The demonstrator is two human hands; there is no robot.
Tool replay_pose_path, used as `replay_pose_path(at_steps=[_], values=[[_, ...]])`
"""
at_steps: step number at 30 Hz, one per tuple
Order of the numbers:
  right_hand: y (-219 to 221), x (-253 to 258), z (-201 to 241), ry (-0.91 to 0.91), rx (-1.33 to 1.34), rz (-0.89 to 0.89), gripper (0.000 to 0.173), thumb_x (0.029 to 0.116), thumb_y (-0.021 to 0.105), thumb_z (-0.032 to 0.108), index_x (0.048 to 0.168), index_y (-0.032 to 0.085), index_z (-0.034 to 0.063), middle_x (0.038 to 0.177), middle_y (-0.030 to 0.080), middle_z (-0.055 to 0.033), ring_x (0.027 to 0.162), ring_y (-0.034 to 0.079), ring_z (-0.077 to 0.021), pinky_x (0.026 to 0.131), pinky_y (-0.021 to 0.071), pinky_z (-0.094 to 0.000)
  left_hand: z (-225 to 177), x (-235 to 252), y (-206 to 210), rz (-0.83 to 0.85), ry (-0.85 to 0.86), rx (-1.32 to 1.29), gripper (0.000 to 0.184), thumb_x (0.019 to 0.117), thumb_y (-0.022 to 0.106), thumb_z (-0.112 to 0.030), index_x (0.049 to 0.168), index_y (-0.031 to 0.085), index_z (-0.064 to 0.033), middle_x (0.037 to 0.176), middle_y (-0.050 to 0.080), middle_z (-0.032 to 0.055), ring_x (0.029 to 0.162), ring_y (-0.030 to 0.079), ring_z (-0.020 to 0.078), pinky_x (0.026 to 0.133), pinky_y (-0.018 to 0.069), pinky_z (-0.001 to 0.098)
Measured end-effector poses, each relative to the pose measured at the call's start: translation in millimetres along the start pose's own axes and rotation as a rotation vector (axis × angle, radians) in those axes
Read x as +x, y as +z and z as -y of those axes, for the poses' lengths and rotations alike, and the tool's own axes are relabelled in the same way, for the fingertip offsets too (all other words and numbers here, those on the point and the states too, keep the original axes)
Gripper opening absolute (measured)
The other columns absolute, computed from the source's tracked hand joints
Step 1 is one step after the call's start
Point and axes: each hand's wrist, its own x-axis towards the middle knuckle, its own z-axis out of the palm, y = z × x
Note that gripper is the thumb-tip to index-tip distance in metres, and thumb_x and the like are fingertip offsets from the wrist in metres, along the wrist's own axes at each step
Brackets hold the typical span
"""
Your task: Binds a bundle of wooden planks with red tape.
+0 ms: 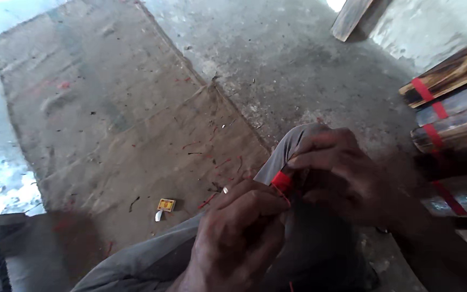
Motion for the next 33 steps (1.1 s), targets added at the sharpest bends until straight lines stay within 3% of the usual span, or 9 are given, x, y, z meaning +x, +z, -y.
replay_pose_path(at_steps=[4, 10, 14, 17, 19, 22, 25, 30, 33], values=[[17.5, -12.3, -8.9, -0.104, -0.272, -0.006, 0.036, 0.0951, 0.069, 0.04, 0.13, 0.07, 0.0303, 0.128, 0.064, 0.0015, 0.129, 0.051, -0.023, 0.111, 0.0389, -0.0464, 1.9, 2.8, -1.6, 0.024, 0.003, -0.039, 0.013, 0.0928, 0.067, -0.011, 0.105, 0.073, -0.0127, 0.103, 0.07, 0.0005, 0.093, 0.069, 0.0159, 0.077, 0.0619, 0.0325], [21.9, 7.4, -10.6, -0.188, -0.2, -0.092, 0.013, 0.0996, 0.065, 0.017, 0.106, 0.077, 0.0156, 0.109, 0.072, -0.0012, 0.112, 0.061, -0.0191, 0.1, 0.0471, -0.0388, 1.6, 0.1, 1.1, 0.039, 0.017, 0.051, 0.012, 0.0932, 0.067, -0.014, 0.104, 0.074, -0.0159, 0.103, 0.07, -0.0025, 0.094, 0.067, 0.0129, 0.078, 0.0603, 0.0311], [17.8, 19.6, -2.2, 0.272, 0.687, -0.178, 0.02, 0.1076, 0.051, 0.014, 0.106, 0.066, 0.002, 0.1, 0.067, -0.0071, 0.093, 0.066, -0.0146, 0.083, 0.0593, -0.0309, -1.8, 0.4, 5.0, 0.052, -0.038, 0.273, 0.009, 0.0939, 0.068, -0.022, 0.099, 0.075, -0.0234, 0.101, 0.07, -0.0105, 0.094, 0.066, 0.0066, 0.079, 0.0576, 0.0305], [11.2, 12.5, -14.3, 0.409, 1.187, -0.316, 0.024, 0.1093, 0.043, 0.029, 0.101, 0.063, 0.0191, 0.082, 0.058, 0.0049, 0.077, 0.059, -0.0076, 0.074, 0.0539, -0.0263, -5.5, 1.9, 4.4, 0.004, -0.094, 0.365, 0.012, 0.0939, 0.071, -0.032, 0.105, 0.075, -0.029, 0.104, 0.068, -0.0142, 0.095, 0.064, 0.0044, 0.08, 0.0569, 0.0312], [-8.0, 7.8, -22.0, 0.387, 1.3, -0.474, 0.027, 0.1091, 0.036, 0.027, 0.099, 0.06, 0.022, 0.073, 0.053, 0.0083, 0.069, 0.056, -0.0062, 0.073, 0.0515, -0.0259, -8.2, 2.7, -0.1, -0.028, -0.164, 0.478, 0.036, 0.0884, 0.075, -0.048, 0.121, 0.07, -0.0319, 0.112, 0.065, -0.011, 0.102, 0.062, 0.0084, 0.083, 0.0557, 0.037], [-44.7, -2.4, -32.9, 0.426, 0.339, -0.529, 0.018, 0.1088, 0.044, 0.013, 0.117, 0.06, 0.0161, 0.101, 0.063, 0.0026, 0.091, 0.064, -0.0085, 0.085, 0.0574, -0.0291, -7.1, 3.1, -7.0, 0.142, -0.42, 0.592, 0.09, 0.0771, 0.076, -0.067, 0.154, 0.039, -0.0393, 0.136, 0.056, -0.0016, 0.112, 0.062, 0.0197, 0.082, 0.0579, 0.0508], [-66.1, -7.9, -35.1, 0.472, -0.488, -0.116, 0.067, 0.0966, 0.061, 0.027, 0.159, 0.038, 0.0158, 0.159, 0.038, -0.0153, 0.143, 0.04, -0.0358, 0.109, 0.0413, -0.0618, -1.8, 2.6, -1.8, 0.293, -0.551, 0.661, 0.095, 0.0794, 0.069, -0.071, 0.16, 0.03, -0.0384, 0.143, 0.055, -0.0024, 0.109, 0.065, 0.0231, 0.081, 0.0577, 0.0557], [-7.8, -7.6, 10.0, 0.015, -0.49, 0.089, 0.055, 0.0972, 0.064, 0.049, 0.145, 0.059, 0.0217, 0.139, 0.058, -0.0072, 0.129, 0.055, -0.024, 0.103, 0.0504, -0.0452, -1.1, 2.5, 1.5, 0.341, -0.559, 0.676, 0.08, 0.0876, 0.059, -0.071, 0.156, 0.04, -0.0348, 0.132, 0.062, -0.004, 0.098, 0.068, 0.0197, 0.077, 0.0586, 0.0515], [9.2, -5.4, 5.8, -0.198, -0.562, 0.032, 0.032, 0.0982, 0.069, 0.028, 0.129, 0.071, 0.0198, 0.124, 0.066, -0.006, 0.119, 0.061, -0.0224, 0.102, 0.0507, -0.043, -1.1, 1.0, 2.1, 0.323, -0.569, 0.662, 0.076, 0.0871, 0.059, -0.071, 0.153, 0.045, -0.0358, 0.128, 0.064, -0.005, 0.096, 0.068, 0.0182, 0.075, 0.0589, 0.0503]])
